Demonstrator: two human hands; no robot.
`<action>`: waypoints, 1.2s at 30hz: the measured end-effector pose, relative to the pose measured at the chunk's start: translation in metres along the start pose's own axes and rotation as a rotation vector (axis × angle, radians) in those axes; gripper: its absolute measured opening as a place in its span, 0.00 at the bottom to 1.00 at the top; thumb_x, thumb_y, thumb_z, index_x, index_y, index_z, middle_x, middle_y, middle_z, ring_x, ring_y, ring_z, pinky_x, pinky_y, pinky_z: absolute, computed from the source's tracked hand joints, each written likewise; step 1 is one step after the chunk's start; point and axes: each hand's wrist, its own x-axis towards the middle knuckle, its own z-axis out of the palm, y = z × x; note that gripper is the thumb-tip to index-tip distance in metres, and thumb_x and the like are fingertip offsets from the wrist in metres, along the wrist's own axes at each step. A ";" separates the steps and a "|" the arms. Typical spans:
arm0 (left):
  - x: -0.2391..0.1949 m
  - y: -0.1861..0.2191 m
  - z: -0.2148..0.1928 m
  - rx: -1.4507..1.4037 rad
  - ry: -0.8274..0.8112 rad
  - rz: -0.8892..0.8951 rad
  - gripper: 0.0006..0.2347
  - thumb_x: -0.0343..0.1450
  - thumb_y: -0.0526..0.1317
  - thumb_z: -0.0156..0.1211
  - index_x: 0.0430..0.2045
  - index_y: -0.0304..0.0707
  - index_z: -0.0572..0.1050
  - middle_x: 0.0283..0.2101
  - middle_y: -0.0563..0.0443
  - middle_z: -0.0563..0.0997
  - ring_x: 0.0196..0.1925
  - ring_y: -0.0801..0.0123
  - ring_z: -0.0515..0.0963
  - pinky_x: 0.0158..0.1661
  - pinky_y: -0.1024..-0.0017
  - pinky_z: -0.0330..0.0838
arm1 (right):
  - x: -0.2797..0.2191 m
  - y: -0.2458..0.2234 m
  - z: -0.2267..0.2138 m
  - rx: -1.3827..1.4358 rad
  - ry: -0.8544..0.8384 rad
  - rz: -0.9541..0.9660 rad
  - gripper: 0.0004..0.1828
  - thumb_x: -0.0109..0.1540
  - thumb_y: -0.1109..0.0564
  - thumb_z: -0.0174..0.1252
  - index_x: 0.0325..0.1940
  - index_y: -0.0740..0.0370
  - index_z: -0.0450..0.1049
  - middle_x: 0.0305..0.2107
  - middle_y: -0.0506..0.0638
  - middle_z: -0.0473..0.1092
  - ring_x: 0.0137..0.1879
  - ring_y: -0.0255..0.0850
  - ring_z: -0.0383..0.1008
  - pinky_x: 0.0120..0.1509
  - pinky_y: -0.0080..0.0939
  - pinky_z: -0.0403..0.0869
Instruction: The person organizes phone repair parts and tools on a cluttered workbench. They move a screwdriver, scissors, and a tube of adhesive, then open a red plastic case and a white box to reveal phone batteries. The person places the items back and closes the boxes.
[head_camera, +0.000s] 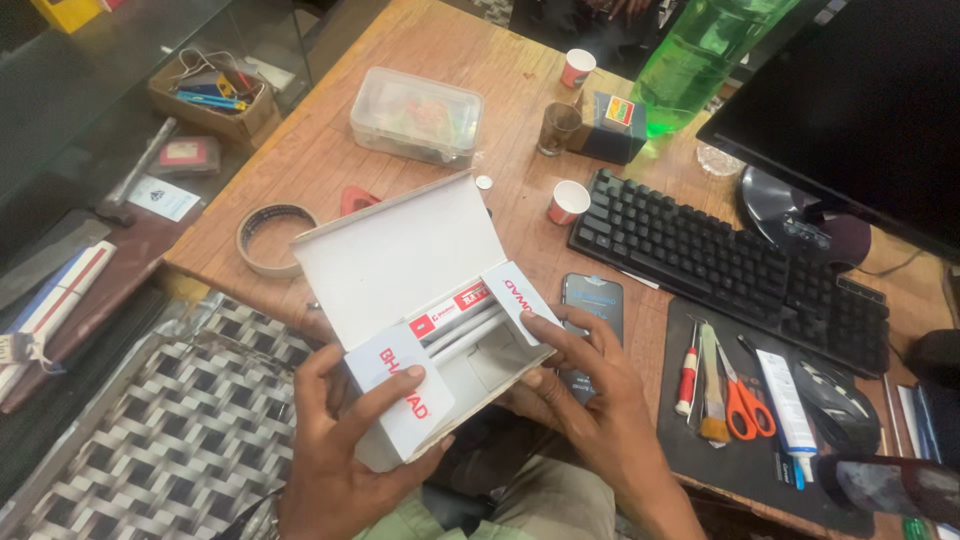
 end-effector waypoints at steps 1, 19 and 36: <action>0.001 0.001 0.001 0.013 0.000 0.004 0.30 0.54 0.40 0.80 0.53 0.53 0.75 0.57 0.37 0.60 0.59 0.47 0.73 0.55 0.58 0.75 | 0.001 0.001 -0.002 0.006 0.001 0.047 0.27 0.56 0.59 0.67 0.60 0.51 0.77 0.58 0.52 0.69 0.43 0.40 0.78 0.46 0.37 0.79; 0.008 0.005 -0.008 0.026 -0.027 -0.035 0.28 0.50 0.42 0.81 0.47 0.50 0.79 0.62 0.36 0.65 0.61 0.45 0.74 0.55 0.56 0.74 | 0.012 -0.016 0.005 -0.267 0.096 -0.185 0.13 0.57 0.54 0.69 0.46 0.51 0.85 0.49 0.53 0.72 0.43 0.38 0.77 0.42 0.37 0.74; 0.015 -0.016 -0.007 -0.001 0.029 0.282 0.30 0.58 0.41 0.80 0.47 0.48 0.62 0.62 0.43 0.71 0.67 0.32 0.69 0.62 0.44 0.68 | 0.017 0.001 -0.021 -0.150 -0.044 -0.415 0.29 0.51 0.60 0.70 0.58 0.58 0.76 0.63 0.57 0.66 0.65 0.47 0.69 0.66 0.45 0.70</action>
